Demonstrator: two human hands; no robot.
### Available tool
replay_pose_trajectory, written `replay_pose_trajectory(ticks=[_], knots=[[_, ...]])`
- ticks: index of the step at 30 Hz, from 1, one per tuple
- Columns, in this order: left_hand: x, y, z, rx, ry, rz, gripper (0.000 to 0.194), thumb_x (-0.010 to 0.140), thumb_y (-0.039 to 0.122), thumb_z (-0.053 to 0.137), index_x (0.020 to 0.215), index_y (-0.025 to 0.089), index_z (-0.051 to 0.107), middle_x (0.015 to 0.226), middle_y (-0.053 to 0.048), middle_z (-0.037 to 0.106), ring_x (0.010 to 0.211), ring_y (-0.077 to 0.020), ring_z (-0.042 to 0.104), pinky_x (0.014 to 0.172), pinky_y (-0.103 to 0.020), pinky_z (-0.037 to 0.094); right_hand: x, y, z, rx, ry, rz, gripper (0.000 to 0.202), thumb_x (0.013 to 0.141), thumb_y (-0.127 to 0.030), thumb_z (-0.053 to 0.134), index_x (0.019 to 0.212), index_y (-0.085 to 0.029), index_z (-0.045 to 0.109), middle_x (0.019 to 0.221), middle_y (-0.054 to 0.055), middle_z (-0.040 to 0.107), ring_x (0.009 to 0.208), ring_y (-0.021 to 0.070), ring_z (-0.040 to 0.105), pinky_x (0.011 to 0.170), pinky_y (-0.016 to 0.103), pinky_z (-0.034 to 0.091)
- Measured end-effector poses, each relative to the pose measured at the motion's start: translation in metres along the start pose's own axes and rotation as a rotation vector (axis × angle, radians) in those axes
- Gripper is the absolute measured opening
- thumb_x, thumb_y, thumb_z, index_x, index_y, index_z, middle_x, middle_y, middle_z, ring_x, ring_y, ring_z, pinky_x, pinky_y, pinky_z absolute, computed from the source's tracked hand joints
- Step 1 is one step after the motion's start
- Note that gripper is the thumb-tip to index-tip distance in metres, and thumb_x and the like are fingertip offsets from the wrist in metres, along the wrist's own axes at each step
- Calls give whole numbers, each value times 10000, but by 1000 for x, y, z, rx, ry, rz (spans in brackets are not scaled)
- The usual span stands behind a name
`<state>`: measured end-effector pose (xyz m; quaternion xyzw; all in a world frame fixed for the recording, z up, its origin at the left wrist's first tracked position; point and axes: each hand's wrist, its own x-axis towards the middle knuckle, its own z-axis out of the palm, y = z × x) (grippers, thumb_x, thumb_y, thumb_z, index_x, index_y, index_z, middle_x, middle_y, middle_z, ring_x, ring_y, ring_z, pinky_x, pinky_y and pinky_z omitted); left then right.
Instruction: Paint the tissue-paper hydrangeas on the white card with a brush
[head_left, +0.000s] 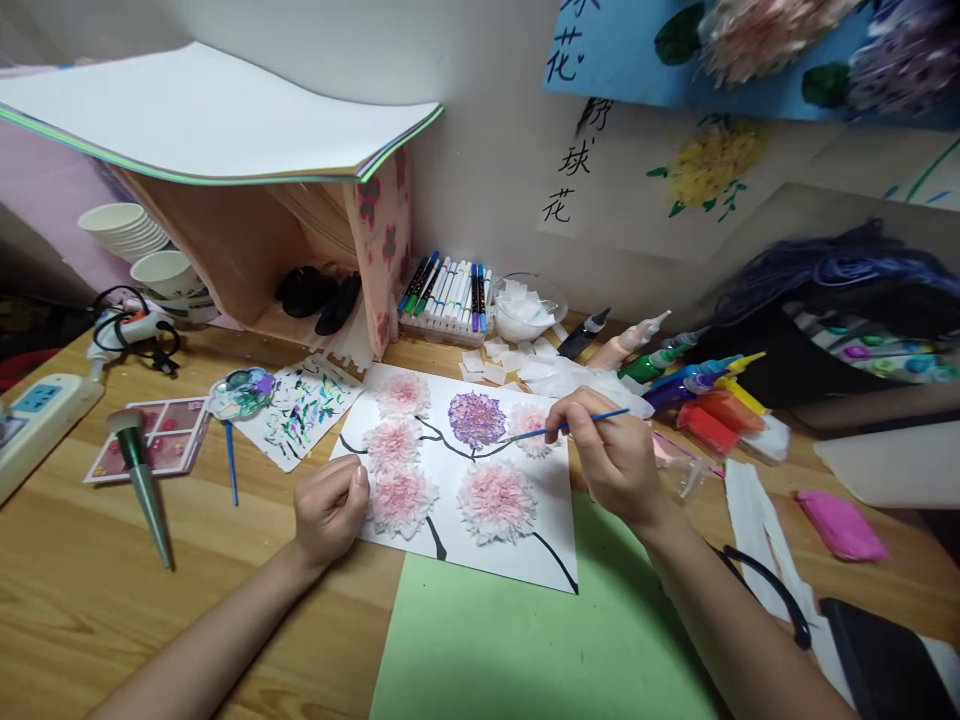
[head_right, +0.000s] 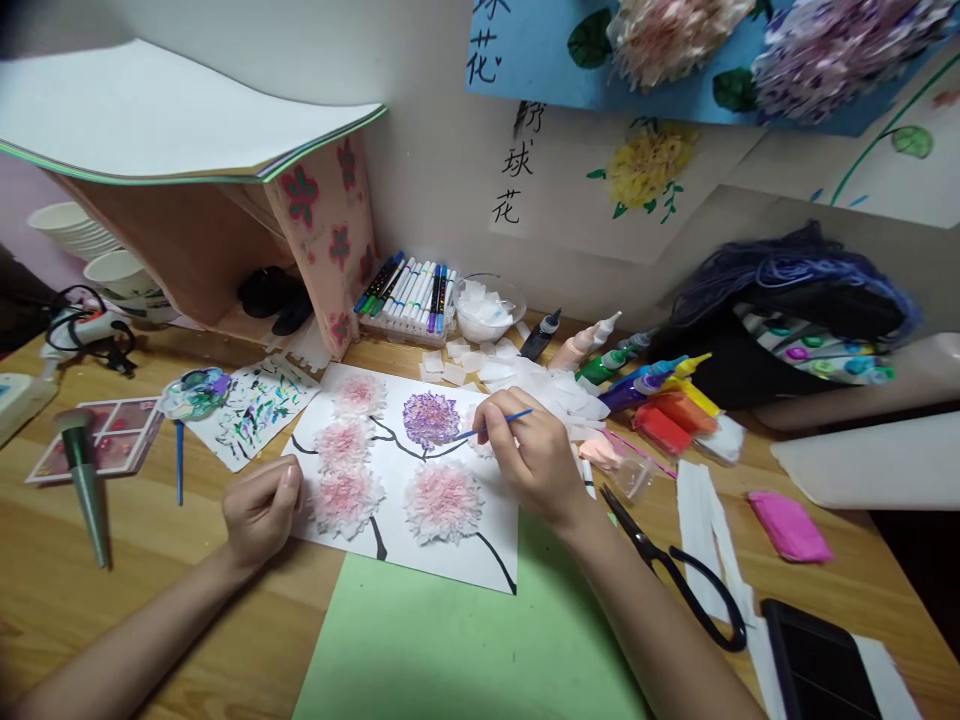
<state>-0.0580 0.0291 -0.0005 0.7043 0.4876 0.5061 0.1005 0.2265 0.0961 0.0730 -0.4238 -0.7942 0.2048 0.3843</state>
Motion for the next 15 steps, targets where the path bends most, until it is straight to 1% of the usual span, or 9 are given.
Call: replay_pose_trajectory(ticks=[6,11,15], knots=[[1,0,1,19,28,5,421,873,132,459,474,202,347,426,36,351,382,-91,341,413,-256,254,-2,0,8,-43,-3,-26,306,940,-248,344,702,-206,532,653,9,563,664,147,532,655,289,410],[3,0,1,34,46,4,434,875,160,467,467,205,328,428,40,321,390,-92,324,414,-256,251,-1,1,9,-60,3,-30,326,946,-268,330,693,-209,526,652,12,564,661,148,537,653,286,410],[3,0,1,32,43,3,430,880,151,460,469,201,343,429,38,337,388,-88,335,415,-253,259,-1,3,10,-65,4,-35,331,952,-280,318,697,-213,518,652,14,561,667,150,537,656,286,409]])
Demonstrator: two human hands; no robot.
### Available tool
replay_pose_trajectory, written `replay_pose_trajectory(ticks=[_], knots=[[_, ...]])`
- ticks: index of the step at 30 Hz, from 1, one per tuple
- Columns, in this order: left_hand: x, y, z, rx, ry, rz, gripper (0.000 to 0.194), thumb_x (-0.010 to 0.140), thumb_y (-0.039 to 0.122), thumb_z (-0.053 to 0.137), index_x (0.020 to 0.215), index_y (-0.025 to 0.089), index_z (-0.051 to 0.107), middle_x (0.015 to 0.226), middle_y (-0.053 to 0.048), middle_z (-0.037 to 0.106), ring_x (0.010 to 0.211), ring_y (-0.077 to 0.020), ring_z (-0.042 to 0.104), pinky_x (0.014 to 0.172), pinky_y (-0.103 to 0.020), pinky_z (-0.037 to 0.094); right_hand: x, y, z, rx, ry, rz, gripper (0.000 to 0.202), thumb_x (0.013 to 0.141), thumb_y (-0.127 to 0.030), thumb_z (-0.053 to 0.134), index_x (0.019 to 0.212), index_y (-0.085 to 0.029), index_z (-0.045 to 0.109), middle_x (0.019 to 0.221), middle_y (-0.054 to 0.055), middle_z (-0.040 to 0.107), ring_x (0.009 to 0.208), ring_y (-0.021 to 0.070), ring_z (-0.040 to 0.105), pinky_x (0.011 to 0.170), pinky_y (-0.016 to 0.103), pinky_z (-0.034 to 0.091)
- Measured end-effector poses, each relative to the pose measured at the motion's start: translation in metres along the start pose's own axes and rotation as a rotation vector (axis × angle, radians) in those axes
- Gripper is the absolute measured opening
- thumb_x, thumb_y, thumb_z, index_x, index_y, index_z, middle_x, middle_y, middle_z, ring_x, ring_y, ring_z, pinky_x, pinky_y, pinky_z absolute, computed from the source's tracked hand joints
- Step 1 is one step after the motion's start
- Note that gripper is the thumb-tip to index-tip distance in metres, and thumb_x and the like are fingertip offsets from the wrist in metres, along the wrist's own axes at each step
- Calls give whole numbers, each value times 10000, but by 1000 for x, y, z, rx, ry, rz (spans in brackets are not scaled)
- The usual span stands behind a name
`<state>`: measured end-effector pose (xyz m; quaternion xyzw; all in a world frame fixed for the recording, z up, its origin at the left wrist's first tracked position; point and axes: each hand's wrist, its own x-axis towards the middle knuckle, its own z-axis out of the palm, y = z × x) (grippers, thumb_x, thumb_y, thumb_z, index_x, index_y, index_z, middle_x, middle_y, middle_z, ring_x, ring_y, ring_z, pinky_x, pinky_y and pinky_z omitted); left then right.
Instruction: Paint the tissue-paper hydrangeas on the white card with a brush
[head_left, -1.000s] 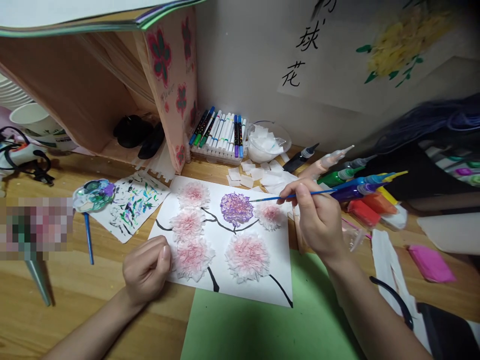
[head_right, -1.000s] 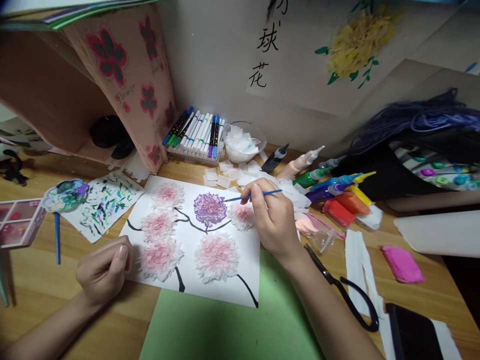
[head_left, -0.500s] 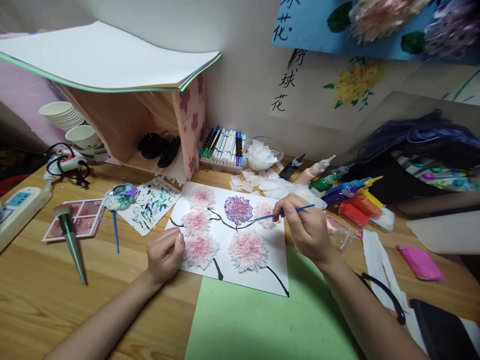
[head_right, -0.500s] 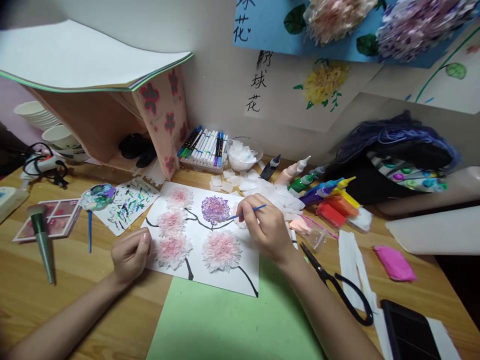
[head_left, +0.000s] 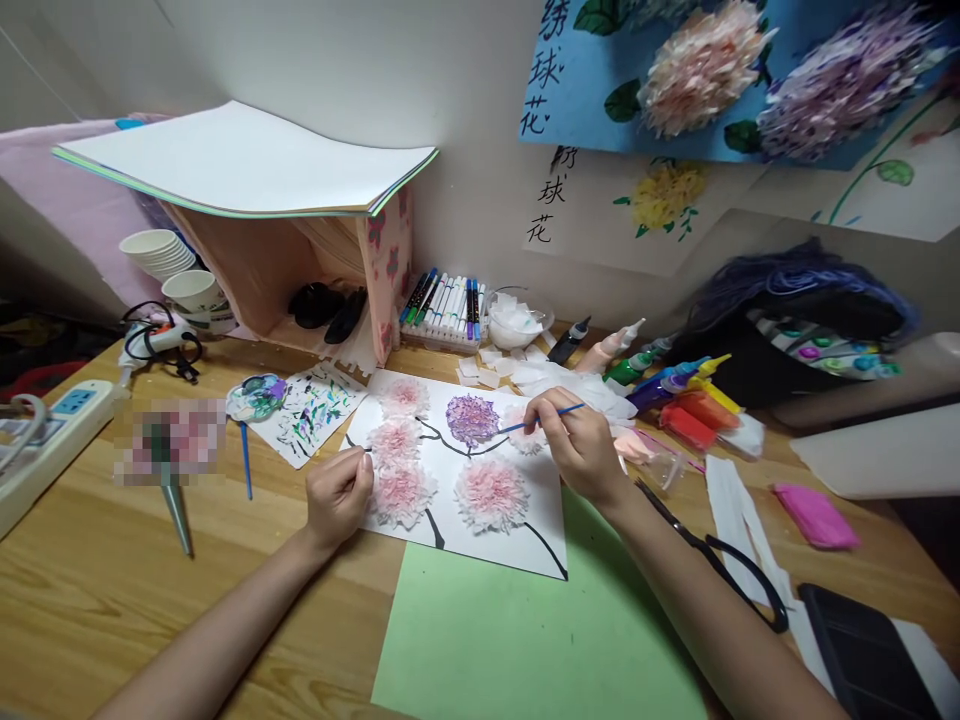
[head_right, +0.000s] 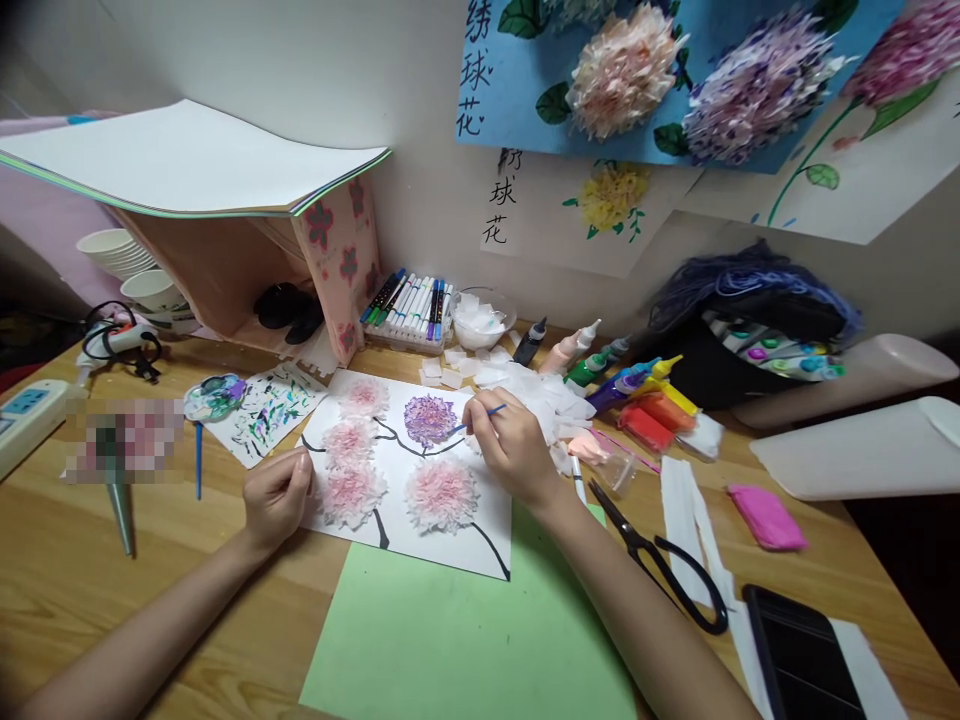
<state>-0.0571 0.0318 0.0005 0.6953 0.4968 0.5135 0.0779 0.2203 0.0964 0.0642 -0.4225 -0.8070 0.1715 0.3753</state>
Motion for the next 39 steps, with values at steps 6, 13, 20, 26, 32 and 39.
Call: replay_pose_trajectory(ticks=[6,13,20,26,32,39], knots=[[-3,-2,0,-16,-10,-1,411,866,122,477,479,199,359,439,36,357,399,-91,352,427,-255,268,-1,1,4,22,-27,22,314,951,-269,326,714,-206,522,661,15,562,678,151,529,673,286,410],[-3,-4,0,-29,-11,-10,410,865,123,481,483,198,353,440,37,349,397,-93,349,426,-258,259,-1,1,-1,41,6,19,308,953,-253,329,716,-204,520,668,11,553,687,145,526,678,284,398],[-3,-3,0,-37,-19,13,405,861,94,474,488,197,354,441,38,353,401,-87,343,427,-258,254,-1,1,2,60,9,22,304,954,-239,330,722,-200,522,681,9,554,702,141,521,688,280,395],[-4,-5,1,-38,-24,27,390,837,46,481,503,198,349,453,44,349,408,-86,336,433,-260,245,-2,1,3,53,-20,22,308,958,-245,327,724,-200,524,683,14,557,702,141,520,687,282,397],[-5,-5,0,-41,-29,26,384,832,34,480,509,198,351,458,45,347,412,-89,336,438,-263,241,-1,1,2,53,-6,25,310,959,-251,326,725,-203,525,680,13,560,704,145,523,686,286,399],[-5,-5,1,-42,-37,28,385,833,35,475,513,200,340,460,45,342,410,-89,331,439,-265,237,-1,2,6,50,-32,24,315,960,-254,323,730,-198,529,682,18,560,693,143,521,675,286,402]])
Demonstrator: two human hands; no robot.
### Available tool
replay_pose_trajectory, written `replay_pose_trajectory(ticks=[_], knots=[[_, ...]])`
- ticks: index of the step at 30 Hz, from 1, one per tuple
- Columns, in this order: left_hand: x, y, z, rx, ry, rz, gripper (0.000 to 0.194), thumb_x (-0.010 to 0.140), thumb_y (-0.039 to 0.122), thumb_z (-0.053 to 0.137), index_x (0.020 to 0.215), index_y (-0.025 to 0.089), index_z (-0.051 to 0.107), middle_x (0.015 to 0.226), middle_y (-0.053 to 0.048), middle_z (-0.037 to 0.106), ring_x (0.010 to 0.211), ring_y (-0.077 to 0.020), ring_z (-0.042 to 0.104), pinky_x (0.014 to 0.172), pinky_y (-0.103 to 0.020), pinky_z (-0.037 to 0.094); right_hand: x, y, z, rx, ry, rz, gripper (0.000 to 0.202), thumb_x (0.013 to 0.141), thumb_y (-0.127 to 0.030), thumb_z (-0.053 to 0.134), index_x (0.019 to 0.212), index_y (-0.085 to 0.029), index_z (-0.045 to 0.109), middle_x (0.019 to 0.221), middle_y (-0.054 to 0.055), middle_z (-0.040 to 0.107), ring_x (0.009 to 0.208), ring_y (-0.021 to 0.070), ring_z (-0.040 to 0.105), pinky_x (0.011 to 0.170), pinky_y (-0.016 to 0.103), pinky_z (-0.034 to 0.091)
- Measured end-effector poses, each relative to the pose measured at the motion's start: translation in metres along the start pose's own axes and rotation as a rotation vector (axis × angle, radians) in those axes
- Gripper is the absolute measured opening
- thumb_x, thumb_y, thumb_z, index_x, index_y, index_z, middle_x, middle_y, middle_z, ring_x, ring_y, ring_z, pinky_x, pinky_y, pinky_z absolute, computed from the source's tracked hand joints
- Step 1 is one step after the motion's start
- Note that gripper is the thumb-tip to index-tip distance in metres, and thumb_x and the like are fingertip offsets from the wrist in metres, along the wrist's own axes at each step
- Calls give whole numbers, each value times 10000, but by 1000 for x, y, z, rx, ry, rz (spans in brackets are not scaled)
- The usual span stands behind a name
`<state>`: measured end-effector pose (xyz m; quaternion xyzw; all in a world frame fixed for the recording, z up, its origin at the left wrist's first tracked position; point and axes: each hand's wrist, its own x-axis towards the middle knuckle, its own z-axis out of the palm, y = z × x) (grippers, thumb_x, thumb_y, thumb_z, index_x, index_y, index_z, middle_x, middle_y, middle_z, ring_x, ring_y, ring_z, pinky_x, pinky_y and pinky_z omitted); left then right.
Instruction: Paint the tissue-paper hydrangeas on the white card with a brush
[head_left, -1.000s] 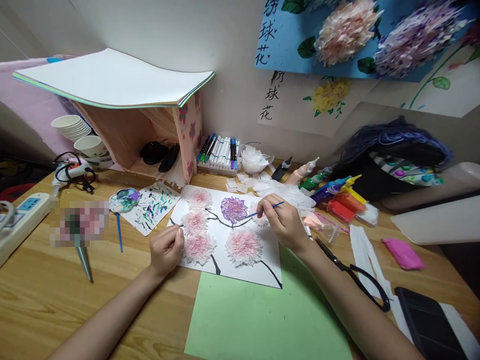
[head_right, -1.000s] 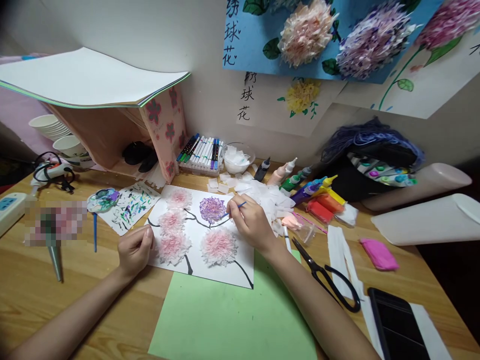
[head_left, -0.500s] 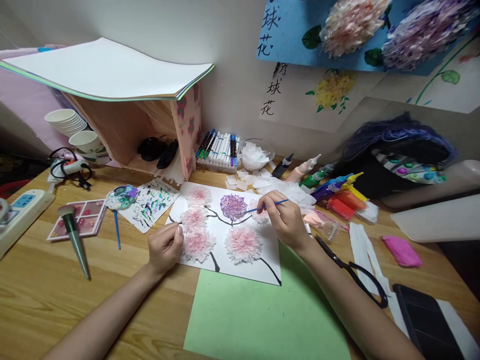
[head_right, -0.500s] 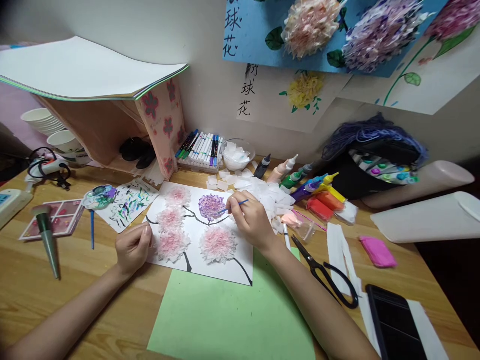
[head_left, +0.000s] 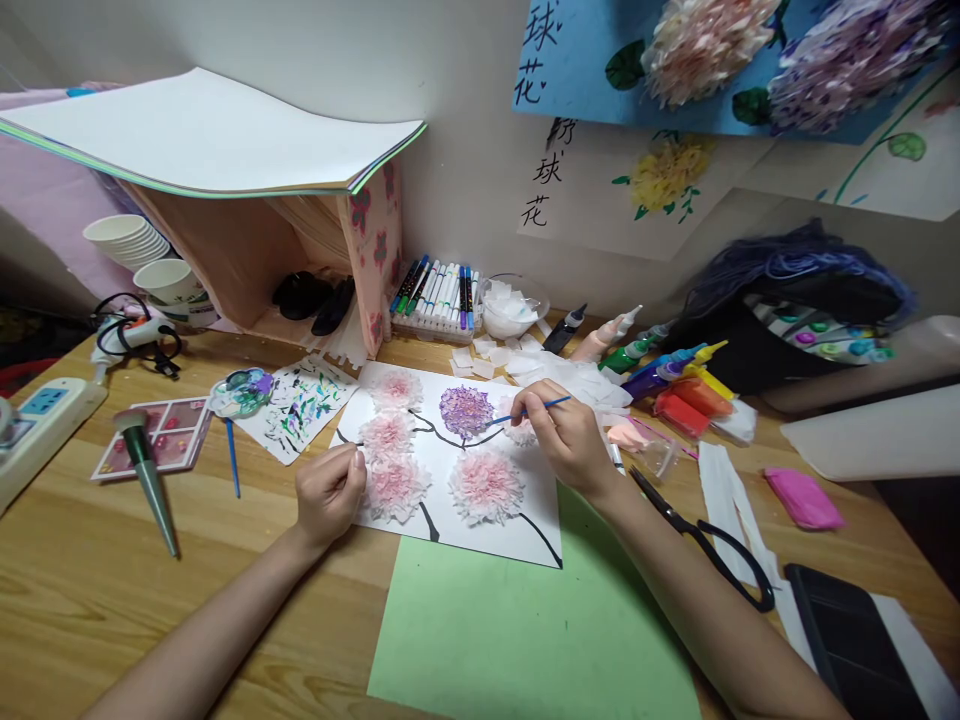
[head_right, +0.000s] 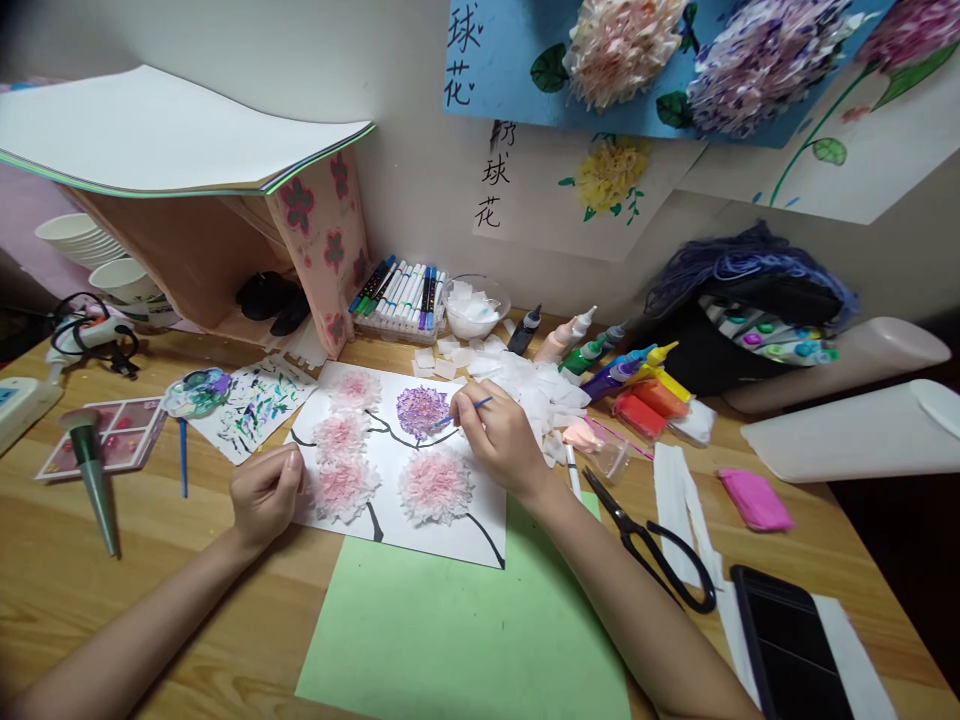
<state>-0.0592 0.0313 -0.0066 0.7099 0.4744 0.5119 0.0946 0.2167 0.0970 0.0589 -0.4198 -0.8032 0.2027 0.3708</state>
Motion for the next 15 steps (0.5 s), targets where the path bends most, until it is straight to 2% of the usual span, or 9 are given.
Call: replay_pose_trajectory(ticks=[15], knots=[[4,4,0,26,2,18,395,841,46,464,500,199,337,448,44,339,401,-86,326,432,-265,241,0,0,-1,13,-40,11,314,963,-257,317,731,-200,521,683,10,550,689,134,514,682,277,396]])
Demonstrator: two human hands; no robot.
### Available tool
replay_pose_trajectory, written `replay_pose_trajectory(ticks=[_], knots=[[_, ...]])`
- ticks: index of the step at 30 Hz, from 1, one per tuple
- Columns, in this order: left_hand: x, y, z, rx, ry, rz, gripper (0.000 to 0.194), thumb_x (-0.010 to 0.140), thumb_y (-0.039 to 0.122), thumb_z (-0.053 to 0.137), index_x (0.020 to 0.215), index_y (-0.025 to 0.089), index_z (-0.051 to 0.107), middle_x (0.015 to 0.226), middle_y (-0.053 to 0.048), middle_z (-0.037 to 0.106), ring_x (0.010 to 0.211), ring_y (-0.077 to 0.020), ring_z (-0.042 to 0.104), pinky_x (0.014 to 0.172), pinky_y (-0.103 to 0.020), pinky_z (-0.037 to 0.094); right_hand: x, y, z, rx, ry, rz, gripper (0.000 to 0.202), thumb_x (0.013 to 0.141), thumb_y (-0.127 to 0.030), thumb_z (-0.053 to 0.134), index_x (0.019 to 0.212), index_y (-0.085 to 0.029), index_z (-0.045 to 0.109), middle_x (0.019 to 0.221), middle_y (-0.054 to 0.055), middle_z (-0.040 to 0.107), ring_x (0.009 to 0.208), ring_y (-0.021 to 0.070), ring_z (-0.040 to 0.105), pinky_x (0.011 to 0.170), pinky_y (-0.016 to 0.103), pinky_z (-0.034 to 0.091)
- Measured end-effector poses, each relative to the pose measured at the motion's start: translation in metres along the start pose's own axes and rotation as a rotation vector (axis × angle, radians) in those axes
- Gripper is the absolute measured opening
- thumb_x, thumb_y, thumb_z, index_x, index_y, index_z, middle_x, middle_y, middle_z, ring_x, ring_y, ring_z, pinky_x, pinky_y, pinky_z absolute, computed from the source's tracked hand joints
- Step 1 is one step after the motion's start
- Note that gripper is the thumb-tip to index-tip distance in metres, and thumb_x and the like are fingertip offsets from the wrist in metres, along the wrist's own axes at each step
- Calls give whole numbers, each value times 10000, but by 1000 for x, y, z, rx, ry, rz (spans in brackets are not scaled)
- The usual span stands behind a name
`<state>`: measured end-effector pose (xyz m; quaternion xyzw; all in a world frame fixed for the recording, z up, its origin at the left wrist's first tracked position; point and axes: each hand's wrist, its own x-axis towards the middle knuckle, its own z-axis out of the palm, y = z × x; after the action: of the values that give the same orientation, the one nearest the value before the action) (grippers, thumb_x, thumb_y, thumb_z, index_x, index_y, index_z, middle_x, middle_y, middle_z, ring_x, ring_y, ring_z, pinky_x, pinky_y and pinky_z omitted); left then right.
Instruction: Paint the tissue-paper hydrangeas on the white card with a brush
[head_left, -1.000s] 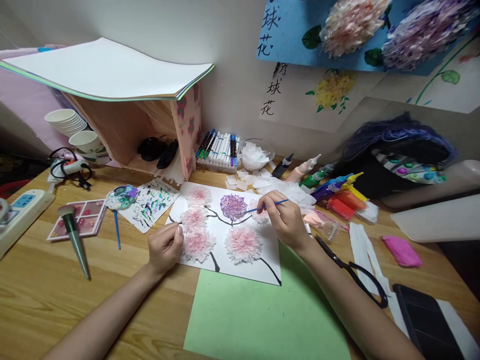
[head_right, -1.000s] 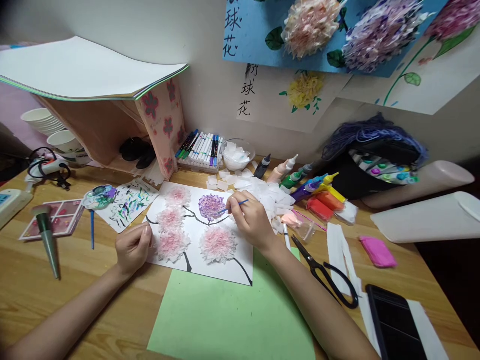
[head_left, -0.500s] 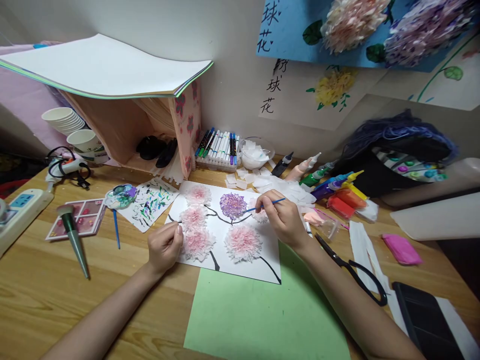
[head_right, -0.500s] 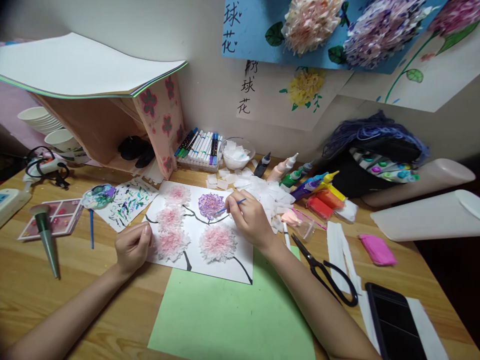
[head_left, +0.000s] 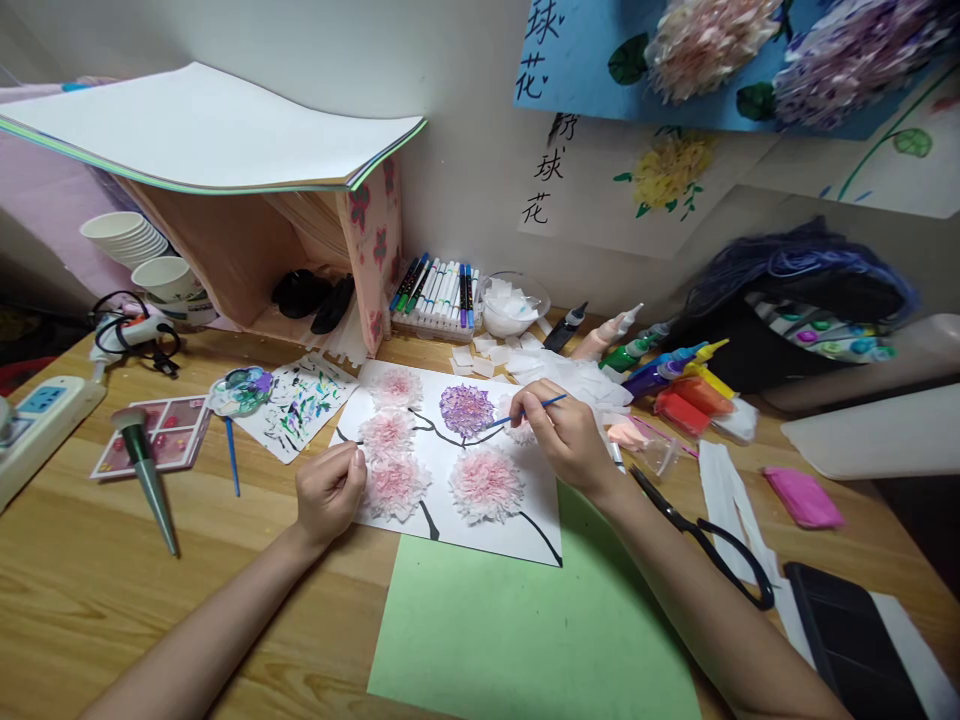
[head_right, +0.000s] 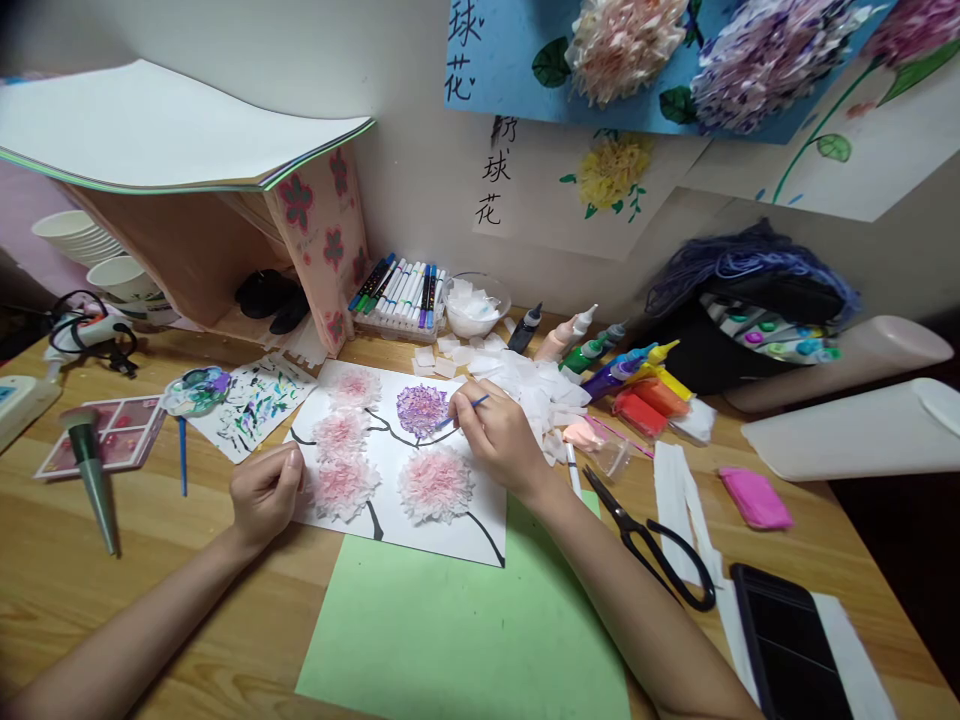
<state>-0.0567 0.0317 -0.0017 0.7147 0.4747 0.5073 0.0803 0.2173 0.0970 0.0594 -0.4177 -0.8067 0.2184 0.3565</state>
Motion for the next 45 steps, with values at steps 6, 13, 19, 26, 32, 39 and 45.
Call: replay_pose_trajectory(ticks=[6,13,19,26,32,39,45], knots=[[-1,0,-1,2,-1,-4,391,841,50,464,502,199,337,452,45,333,404,-86,327,430,-259,242,0,-1,0,-13,-12,10,316,962,-266,314,737,-200,526,701,17,558,706,142,524,692,283,400],[-1,0,0,7,4,-4,397,846,69,465,494,200,336,444,46,331,393,-86,323,426,-258,241,1,-1,-4,-7,25,3,314,960,-276,322,735,-203,529,677,14,565,701,147,527,689,287,403],[0,0,0,9,4,-13,400,856,98,465,489,202,342,438,42,339,388,-90,331,423,-261,247,1,1,0,-15,0,-3,313,962,-273,318,733,-209,521,674,19,563,695,153,523,680,296,407],[0,1,-1,5,-4,-20,409,863,106,457,483,204,342,436,37,348,390,-94,336,422,-264,250,1,-1,1,-22,-11,-1,310,959,-258,326,722,-206,517,675,19,561,687,149,523,682,295,407],[-2,-2,0,2,-1,-25,403,858,98,466,487,203,349,437,38,350,391,-95,338,427,-268,249,0,-5,-5,-25,45,-45,298,957,-232,326,738,-205,526,675,17,559,687,145,524,673,289,408],[0,-1,0,2,-4,-20,406,866,105,461,488,202,350,434,36,357,391,-93,341,425,-267,254,-3,-8,-2,-56,-59,-183,253,946,-221,350,767,-204,528,697,34,594,692,157,534,649,299,425],[1,1,0,3,-2,-19,409,862,108,458,482,205,341,430,39,346,384,-93,334,419,-267,249,-3,-5,3,-130,-99,-234,224,935,-204,365,786,-199,531,714,47,618,704,165,543,645,303,436]])
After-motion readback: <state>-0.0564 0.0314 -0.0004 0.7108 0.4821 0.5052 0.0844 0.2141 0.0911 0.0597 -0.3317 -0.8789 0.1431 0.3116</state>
